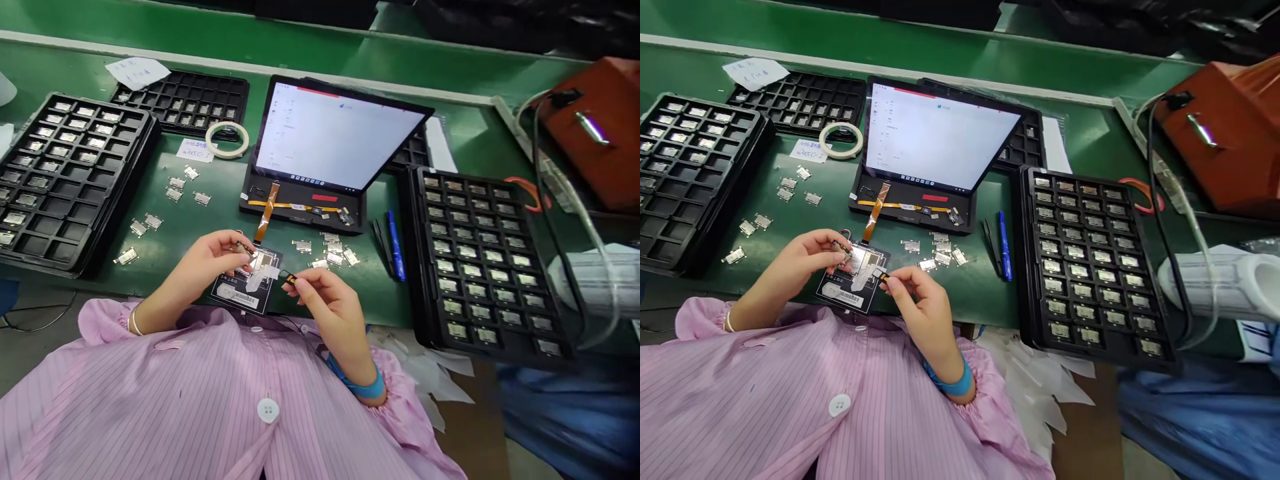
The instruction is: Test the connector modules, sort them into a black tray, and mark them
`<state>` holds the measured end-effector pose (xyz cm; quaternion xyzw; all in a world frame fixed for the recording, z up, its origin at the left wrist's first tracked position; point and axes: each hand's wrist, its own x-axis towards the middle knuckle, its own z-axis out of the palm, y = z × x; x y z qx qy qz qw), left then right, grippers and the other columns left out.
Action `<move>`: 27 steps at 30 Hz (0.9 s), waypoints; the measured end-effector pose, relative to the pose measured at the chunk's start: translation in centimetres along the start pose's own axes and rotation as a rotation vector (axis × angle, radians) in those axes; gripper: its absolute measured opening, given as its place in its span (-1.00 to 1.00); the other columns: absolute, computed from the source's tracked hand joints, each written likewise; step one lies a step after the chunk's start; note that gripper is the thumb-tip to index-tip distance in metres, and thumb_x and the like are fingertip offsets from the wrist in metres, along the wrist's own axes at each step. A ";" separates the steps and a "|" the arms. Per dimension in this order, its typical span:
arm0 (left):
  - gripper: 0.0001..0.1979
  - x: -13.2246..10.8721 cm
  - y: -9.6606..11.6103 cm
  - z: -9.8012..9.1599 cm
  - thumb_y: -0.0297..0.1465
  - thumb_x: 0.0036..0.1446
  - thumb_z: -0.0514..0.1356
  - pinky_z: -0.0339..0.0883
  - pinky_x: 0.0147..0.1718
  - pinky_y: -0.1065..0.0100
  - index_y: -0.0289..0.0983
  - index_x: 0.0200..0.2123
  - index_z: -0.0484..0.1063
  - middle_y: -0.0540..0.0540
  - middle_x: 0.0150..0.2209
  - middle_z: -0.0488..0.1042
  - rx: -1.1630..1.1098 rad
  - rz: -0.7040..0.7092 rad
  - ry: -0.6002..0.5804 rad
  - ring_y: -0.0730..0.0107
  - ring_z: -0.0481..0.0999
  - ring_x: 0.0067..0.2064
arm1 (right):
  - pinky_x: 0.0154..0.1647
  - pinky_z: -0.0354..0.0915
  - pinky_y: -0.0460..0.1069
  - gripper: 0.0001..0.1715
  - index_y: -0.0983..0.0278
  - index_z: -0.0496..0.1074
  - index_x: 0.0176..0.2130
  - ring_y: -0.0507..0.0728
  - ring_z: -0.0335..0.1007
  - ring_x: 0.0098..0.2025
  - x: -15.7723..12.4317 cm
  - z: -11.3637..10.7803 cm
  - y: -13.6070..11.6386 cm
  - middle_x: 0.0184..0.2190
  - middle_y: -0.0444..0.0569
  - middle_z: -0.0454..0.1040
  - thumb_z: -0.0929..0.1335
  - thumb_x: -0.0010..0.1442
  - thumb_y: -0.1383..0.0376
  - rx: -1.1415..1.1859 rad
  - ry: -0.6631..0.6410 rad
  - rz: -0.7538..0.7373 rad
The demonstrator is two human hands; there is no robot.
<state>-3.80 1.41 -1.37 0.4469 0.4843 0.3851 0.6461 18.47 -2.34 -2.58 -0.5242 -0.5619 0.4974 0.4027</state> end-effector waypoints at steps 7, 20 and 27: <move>-0.80 -0.5 -0.5 2.3 -0.33 0.08 0.33 0.27 -0.48 0.47 -0.27 -0.29 0.39 0.00 -0.48 0.55 -0.035 -0.145 -0.144 0.41 0.59 -0.41 | -0.44 0.32 -0.06 -0.78 0.23 0.41 -0.39 0.05 0.43 -0.45 -0.4 0.1 -0.6 -0.48 -0.09 0.53 0.36 0.23 0.16 0.035 -0.008 0.066; -0.84 -1.1 -0.3 2.5 -0.36 0.08 0.32 0.41 -0.40 0.43 -0.27 -0.26 0.50 0.03 -0.44 0.53 0.110 -0.128 -0.100 0.47 0.57 -0.45 | -0.50 0.20 -0.05 -0.78 0.24 0.38 -0.45 0.04 0.28 -0.52 -0.2 0.0 -0.4 -0.54 -0.10 0.44 0.33 0.18 0.19 -0.095 -0.060 0.129; -0.85 -1.1 -0.3 2.8 -0.36 0.08 0.31 0.45 -0.39 0.40 -0.27 -0.27 0.50 0.01 -0.44 0.54 0.116 -0.112 -0.090 0.45 0.56 -0.44 | -0.50 0.18 -0.06 -0.78 0.24 0.37 -0.46 0.03 0.28 -0.52 -0.1 0.1 -0.2 -0.56 -0.12 0.42 0.34 0.18 0.19 -0.089 -0.071 0.137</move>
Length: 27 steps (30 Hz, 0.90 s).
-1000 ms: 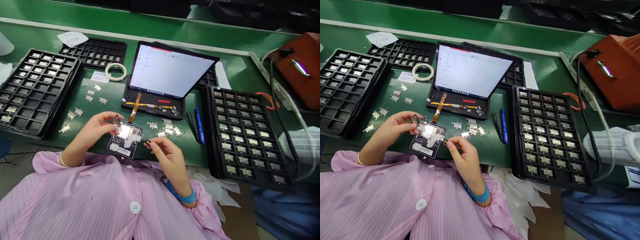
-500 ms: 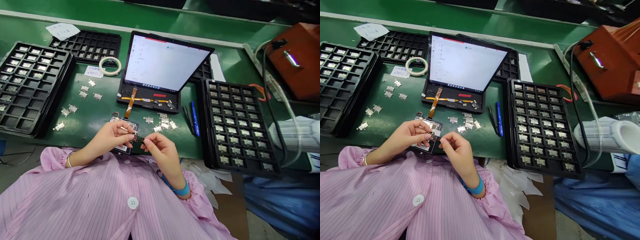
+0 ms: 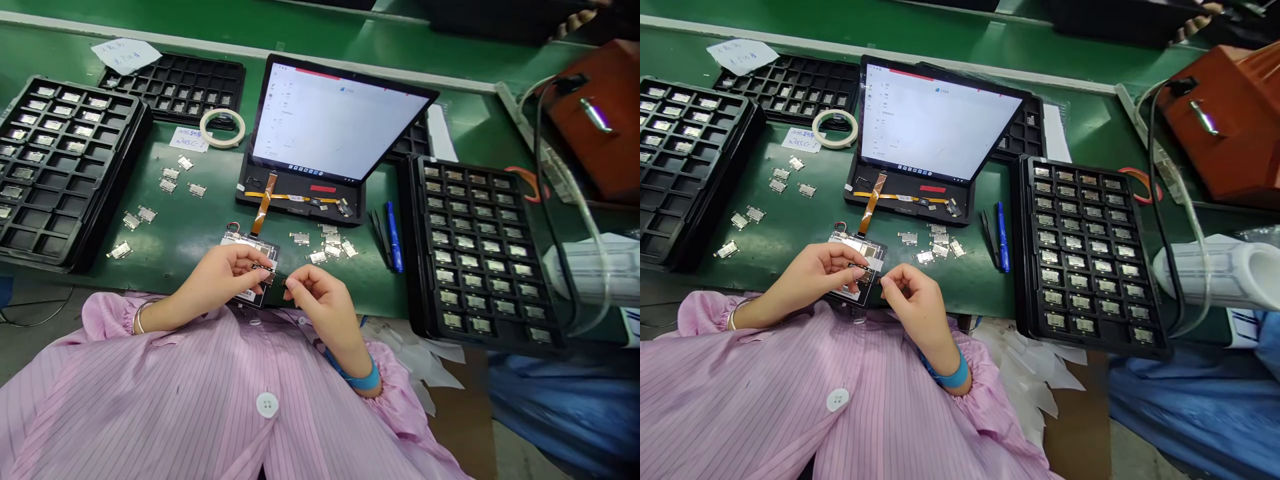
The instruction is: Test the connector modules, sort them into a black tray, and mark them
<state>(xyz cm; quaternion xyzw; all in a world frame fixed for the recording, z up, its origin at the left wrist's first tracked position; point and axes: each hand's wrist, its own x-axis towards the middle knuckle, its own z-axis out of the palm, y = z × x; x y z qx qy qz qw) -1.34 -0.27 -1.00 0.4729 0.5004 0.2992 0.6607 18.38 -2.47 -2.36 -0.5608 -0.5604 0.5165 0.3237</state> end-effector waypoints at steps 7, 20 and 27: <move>-0.86 0.0 -0.2 0.1 -0.36 0.09 0.31 0.43 -0.44 0.43 -0.26 -0.27 0.49 0.02 -0.46 0.54 0.016 -0.002 0.016 0.46 0.56 -0.46 | -0.51 0.18 -0.06 -0.77 0.24 0.36 -0.47 0.03 0.26 -0.52 0.1 0.3 0.2 -0.57 -0.12 0.41 0.34 0.18 0.20 -0.007 0.032 -0.010; -0.74 0.1 -0.6 0.1 -0.37 0.03 0.38 0.47 -0.03 0.32 -0.25 -0.17 0.53 -0.10 -0.08 0.62 -0.237 0.024 0.007 0.33 0.61 -0.07 | -0.51 0.19 -0.07 -0.76 0.22 0.33 -0.48 0.02 0.24 -0.55 -0.2 0.3 -0.2 -0.58 -0.14 0.40 0.35 0.17 0.19 0.089 0.057 0.006; -0.83 0.1 -0.6 0.2 -0.38 0.03 0.36 0.49 -0.08 0.28 -0.27 -0.27 0.54 -0.12 -0.13 0.64 -0.190 0.017 0.055 0.32 0.62 -0.14 | -0.51 0.19 -0.06 -0.76 0.22 0.33 -0.48 0.02 0.24 -0.55 -0.2 0.3 -0.1 -0.58 -0.13 0.40 0.35 0.16 0.18 0.074 0.060 0.005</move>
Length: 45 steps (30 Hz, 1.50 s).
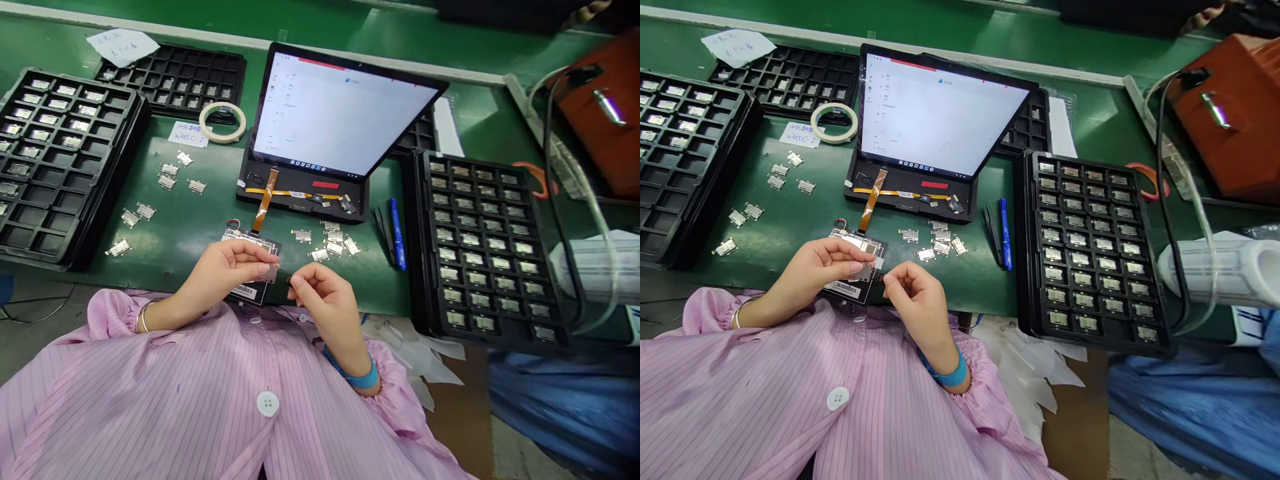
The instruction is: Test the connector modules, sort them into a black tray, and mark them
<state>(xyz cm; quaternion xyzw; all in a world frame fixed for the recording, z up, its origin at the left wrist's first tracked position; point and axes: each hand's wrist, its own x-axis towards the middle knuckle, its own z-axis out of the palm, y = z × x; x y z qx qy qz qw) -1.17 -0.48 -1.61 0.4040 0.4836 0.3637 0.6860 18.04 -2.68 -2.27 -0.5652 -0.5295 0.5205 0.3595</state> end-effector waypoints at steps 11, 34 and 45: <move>-0.83 0.0 -0.1 0.3 -0.41 0.05 0.34 0.50 -0.03 0.26 -0.28 -0.23 0.55 -0.09 -0.18 0.64 0.027 -0.023 -0.073 0.34 0.64 -0.16 | -0.50 0.18 -0.06 -0.79 0.23 0.37 -0.45 0.02 0.26 -0.53 0.1 0.1 0.0 -0.57 -0.14 0.41 0.34 0.19 0.22 -0.022 -0.104 -0.007; -0.76 2.4 -4.3 -1.6 -0.44 0.30 0.12 0.32 0.15 -0.07 -0.29 0.00 0.45 -0.23 0.11 0.51 1.252 0.808 0.120 0.04 0.39 0.23 | -0.81 0.05 -0.18 -0.73 0.24 0.28 -0.43 -0.04 0.27 -0.74 4.3 -1.1 2.9 -0.63 -0.17 0.45 0.33 0.19 0.13 0.038 -0.020 0.156; -0.75 2.2 -4.5 -1.5 -0.44 0.31 0.10 0.32 0.15 -0.05 -0.28 0.02 0.43 -0.22 0.10 0.50 1.279 0.821 0.128 0.07 0.41 0.21 | -0.83 0.01 -0.20 -0.74 0.24 0.27 -0.45 -0.05 0.26 -0.76 4.4 -1.1 2.6 -0.65 -0.17 0.45 0.33 0.17 0.14 0.043 -0.043 0.178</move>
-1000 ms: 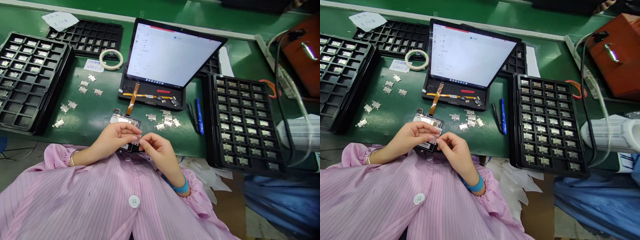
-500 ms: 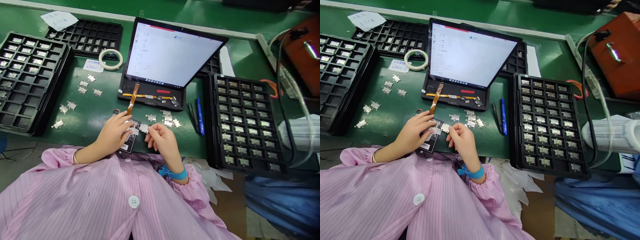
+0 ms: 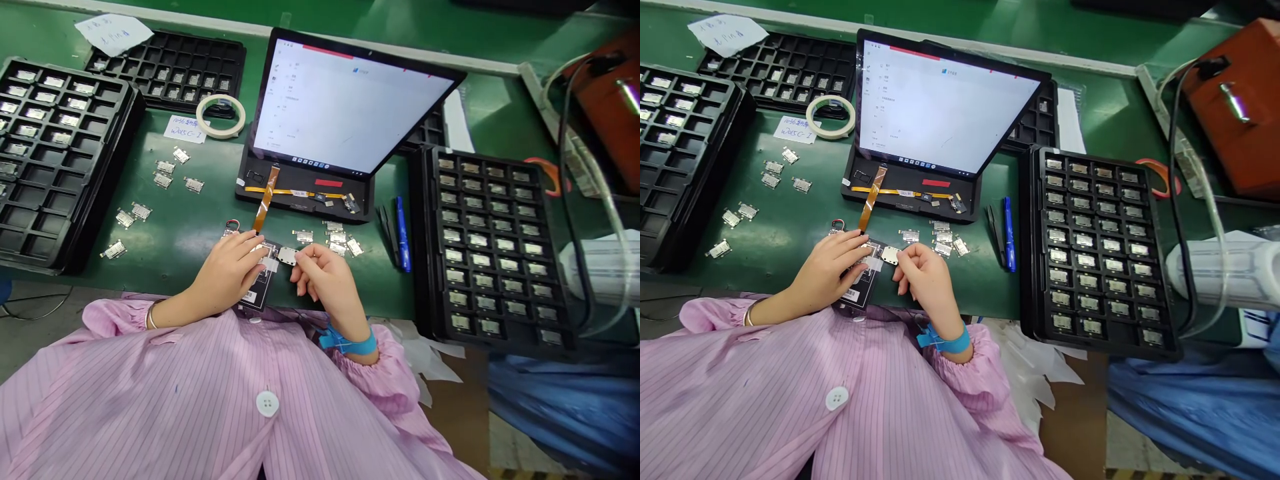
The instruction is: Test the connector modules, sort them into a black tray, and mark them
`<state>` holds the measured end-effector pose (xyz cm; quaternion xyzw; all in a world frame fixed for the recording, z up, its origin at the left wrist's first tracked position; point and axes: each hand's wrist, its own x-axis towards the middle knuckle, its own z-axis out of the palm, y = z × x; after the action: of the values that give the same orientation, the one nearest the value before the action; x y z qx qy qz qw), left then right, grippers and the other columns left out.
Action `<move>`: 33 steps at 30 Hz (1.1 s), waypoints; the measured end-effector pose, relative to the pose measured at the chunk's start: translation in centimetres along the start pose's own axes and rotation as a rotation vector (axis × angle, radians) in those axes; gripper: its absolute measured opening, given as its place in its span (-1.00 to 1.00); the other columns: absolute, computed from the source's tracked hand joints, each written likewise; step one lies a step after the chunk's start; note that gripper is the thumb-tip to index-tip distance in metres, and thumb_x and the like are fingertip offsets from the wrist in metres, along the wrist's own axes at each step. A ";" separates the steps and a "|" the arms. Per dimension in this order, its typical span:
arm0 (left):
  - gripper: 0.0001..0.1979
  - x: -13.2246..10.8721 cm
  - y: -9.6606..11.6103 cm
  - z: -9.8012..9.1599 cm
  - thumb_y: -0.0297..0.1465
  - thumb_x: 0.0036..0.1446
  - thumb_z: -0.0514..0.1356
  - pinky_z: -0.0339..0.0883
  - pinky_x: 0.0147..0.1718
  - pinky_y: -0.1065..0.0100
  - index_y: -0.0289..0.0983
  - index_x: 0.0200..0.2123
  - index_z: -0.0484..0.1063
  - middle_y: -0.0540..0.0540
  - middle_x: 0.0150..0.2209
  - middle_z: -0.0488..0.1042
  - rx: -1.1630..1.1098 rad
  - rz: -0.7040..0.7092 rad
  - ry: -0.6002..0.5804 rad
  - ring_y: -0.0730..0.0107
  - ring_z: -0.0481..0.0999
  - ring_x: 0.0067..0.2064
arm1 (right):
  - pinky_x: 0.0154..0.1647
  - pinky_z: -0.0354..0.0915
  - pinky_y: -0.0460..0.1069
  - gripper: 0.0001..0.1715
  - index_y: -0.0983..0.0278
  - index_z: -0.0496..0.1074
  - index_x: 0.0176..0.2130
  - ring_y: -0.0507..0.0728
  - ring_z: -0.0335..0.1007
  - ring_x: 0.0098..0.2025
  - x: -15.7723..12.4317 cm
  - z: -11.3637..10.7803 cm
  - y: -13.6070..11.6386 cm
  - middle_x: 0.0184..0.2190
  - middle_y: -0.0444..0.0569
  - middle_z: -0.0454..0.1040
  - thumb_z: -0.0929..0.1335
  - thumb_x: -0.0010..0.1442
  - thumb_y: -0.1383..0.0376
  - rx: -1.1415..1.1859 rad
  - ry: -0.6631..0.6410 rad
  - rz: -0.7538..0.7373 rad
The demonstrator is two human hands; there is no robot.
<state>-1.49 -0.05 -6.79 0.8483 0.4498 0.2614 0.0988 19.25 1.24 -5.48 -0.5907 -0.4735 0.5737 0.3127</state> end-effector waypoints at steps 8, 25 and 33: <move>-0.75 0.0 0.0 0.0 -0.43 0.31 0.10 0.32 0.16 -0.04 -0.30 0.02 0.44 -0.22 0.11 0.50 0.017 0.008 -0.006 0.08 0.42 0.20 | -0.83 0.01 -0.18 -0.73 0.24 0.28 -0.44 -0.04 0.25 -0.76 0.2 0.0 0.3 -0.64 -0.16 0.45 0.32 0.20 0.14 -0.052 -0.011 0.004; -0.70 1.0 1.2 0.0 -0.56 0.24 0.09 0.23 0.19 -0.09 -0.34 0.02 0.44 -0.35 0.20 0.39 0.153 0.116 -0.042 -0.02 0.35 0.25 | -0.81 -0.01 -0.19 -0.69 0.26 0.32 -0.39 -0.06 0.25 -0.74 0.0 0.0 0.1 -0.62 -0.17 0.44 0.33 0.19 0.07 0.023 -0.035 -0.017; -0.72 3.3 2.6 1.0 -0.47 0.26 0.13 0.32 -0.13 0.14 -0.33 0.04 0.40 -0.17 -0.10 0.56 0.092 0.013 -0.142 0.14 0.48 -0.05 | -0.80 0.00 -0.18 -0.68 0.28 0.37 -0.31 -0.05 0.25 -0.71 -0.4 -0.3 0.7 -0.59 -0.16 0.44 0.32 0.19 0.06 0.079 -0.051 -0.042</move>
<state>2.39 1.27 -5.43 0.8713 0.4475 0.1803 0.0897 19.74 0.70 -5.90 -0.5530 -0.4707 0.6000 0.3355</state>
